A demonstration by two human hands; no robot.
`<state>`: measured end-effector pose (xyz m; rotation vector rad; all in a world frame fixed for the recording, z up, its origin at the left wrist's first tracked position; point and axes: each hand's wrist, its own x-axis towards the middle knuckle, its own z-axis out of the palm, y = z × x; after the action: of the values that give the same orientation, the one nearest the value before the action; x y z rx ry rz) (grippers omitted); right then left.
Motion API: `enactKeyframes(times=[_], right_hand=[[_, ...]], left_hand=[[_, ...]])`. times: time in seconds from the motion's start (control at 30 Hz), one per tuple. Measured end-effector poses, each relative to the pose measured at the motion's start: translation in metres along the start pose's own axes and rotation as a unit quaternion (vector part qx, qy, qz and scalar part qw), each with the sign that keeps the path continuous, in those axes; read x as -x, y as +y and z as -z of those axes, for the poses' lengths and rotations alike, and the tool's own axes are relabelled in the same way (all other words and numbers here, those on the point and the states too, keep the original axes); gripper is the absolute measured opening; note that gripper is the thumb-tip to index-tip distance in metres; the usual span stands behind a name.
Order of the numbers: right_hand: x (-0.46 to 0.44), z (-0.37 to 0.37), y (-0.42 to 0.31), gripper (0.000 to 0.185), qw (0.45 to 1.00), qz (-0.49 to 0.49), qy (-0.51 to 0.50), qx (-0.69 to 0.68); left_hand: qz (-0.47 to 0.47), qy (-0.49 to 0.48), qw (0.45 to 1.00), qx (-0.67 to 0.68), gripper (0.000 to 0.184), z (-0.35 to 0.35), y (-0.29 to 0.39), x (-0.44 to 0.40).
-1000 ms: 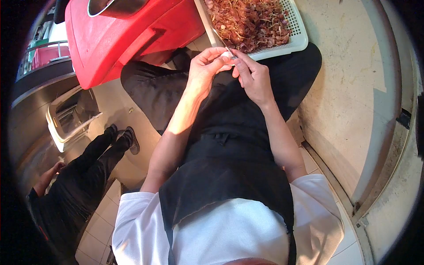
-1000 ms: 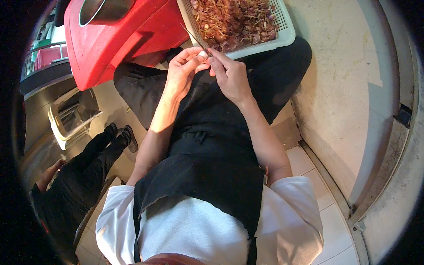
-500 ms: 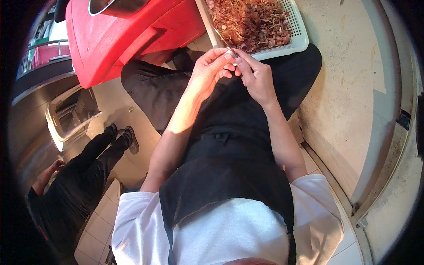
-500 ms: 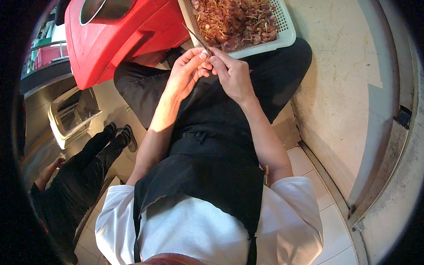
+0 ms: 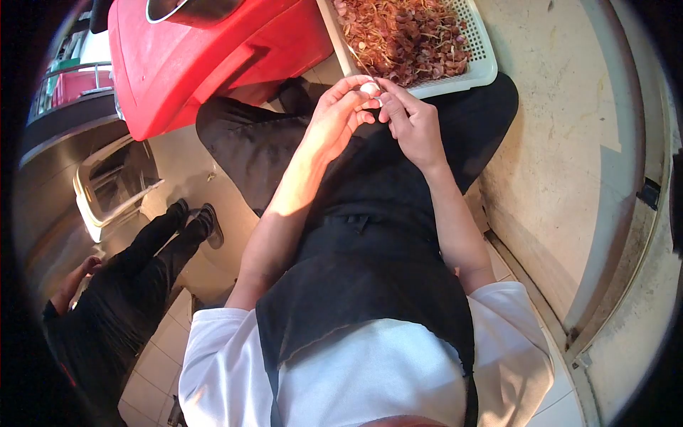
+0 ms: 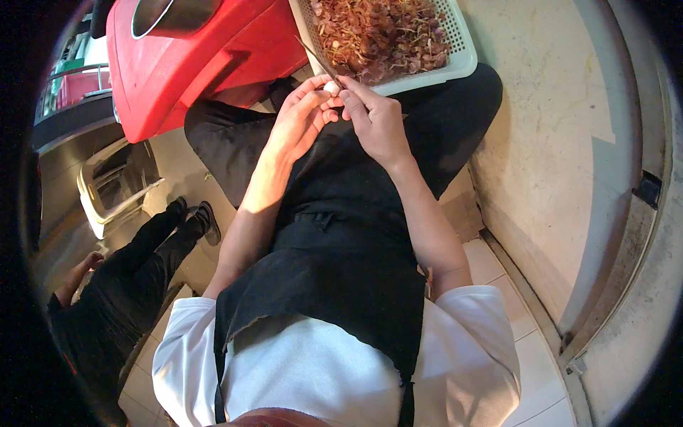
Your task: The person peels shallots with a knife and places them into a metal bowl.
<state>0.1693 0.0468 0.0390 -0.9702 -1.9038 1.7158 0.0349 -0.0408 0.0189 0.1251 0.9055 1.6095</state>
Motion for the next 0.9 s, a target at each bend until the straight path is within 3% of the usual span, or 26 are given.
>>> enactKeyframes(times=[0.1,0.47,0.67,0.8,0.9], right_hand=[[0.001,-0.001,-0.005,0.033,1.0,0.015,0.002,0.023],[-0.008,0.008,0.0,0.032,0.998,-0.032,-0.002,-0.051],[-0.022,0.023,0.012,0.037,0.996,-0.041,0.064,-0.051],[-0.021,0.022,0.003,0.05,0.995,-0.054,0.038,0.074],[-0.009,0.013,-0.006,0.046,0.999,-0.033,-0.033,0.027]], left_hand=[[0.002,0.007,0.999,0.032,0.022,0.001,-0.001,-0.001],[-0.023,0.013,0.996,-0.091,0.026,-0.002,0.003,-0.002],[-0.05,0.012,0.994,-0.096,0.032,0.001,0.002,-0.001],[-0.053,0.03,0.99,-0.124,0.031,0.005,-0.002,-0.003],[-0.073,0.044,0.991,-0.105,0.028,0.005,-0.004,-0.003]])
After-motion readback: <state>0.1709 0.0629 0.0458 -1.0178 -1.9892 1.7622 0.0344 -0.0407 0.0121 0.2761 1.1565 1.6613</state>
